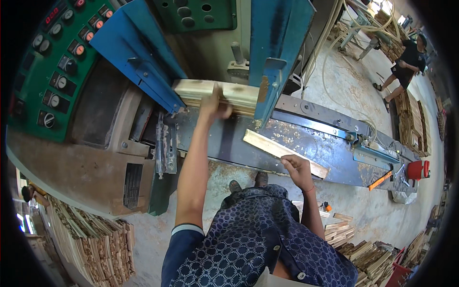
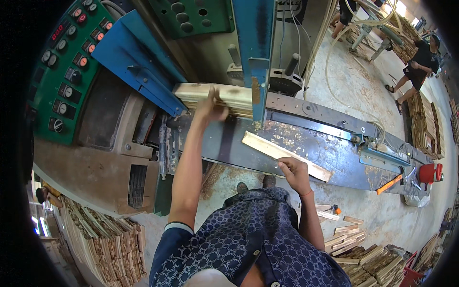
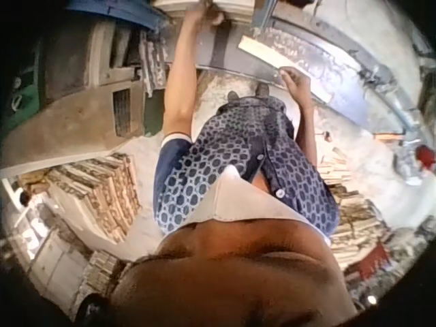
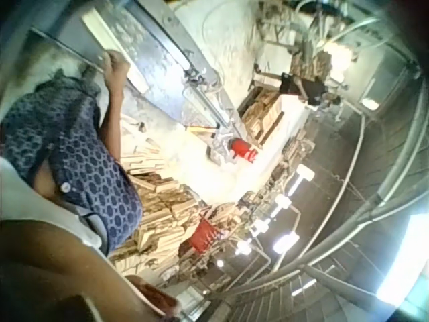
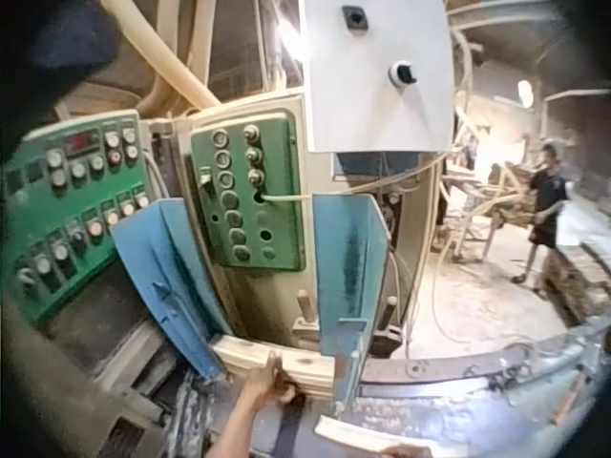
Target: Feeding wooden planks into a four-sided planer or moulder machine and stacking finished pieces onto a pallet.
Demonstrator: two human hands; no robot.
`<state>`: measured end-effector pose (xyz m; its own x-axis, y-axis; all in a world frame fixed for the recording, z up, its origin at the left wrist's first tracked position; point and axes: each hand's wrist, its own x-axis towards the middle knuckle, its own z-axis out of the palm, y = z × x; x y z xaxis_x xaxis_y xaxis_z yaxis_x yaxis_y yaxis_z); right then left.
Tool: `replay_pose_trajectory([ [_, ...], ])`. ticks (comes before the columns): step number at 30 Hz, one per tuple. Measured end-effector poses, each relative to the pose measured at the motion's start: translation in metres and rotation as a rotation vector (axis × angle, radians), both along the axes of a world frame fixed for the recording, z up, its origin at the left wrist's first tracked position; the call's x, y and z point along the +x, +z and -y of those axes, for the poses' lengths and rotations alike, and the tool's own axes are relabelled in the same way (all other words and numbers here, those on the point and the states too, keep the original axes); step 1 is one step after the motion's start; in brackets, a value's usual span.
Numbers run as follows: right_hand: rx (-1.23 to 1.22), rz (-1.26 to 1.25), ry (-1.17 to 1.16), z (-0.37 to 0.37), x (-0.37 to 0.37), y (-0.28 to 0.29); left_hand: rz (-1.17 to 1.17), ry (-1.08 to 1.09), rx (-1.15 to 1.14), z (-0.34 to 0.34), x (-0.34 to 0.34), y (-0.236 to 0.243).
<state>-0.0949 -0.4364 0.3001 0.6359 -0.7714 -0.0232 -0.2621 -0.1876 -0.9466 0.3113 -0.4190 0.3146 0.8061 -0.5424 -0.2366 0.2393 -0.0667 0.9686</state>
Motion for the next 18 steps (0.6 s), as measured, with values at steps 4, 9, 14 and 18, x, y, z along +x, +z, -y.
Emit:
replay_pose_trajectory([
  [4, -0.028, -0.020, -0.066, 0.008, -0.013, -0.010, 0.732, -0.314, 0.712, -0.021, -0.047, 0.032],
  [9, -0.110, -0.120, 0.039, 0.008, -0.004, -0.001, 1.383, -0.128, 0.267, -0.023, -0.070, 0.017],
  [14, -0.677, -0.303, -0.088, 0.015, -0.004, -0.014, 1.416, -0.179, 0.360, -0.018, -0.080, 0.003],
  [18, -0.585, -0.380, -0.002, 0.023, -0.015, -0.045, 1.452, -0.189, 0.351, -0.016, -0.077, 0.002],
])
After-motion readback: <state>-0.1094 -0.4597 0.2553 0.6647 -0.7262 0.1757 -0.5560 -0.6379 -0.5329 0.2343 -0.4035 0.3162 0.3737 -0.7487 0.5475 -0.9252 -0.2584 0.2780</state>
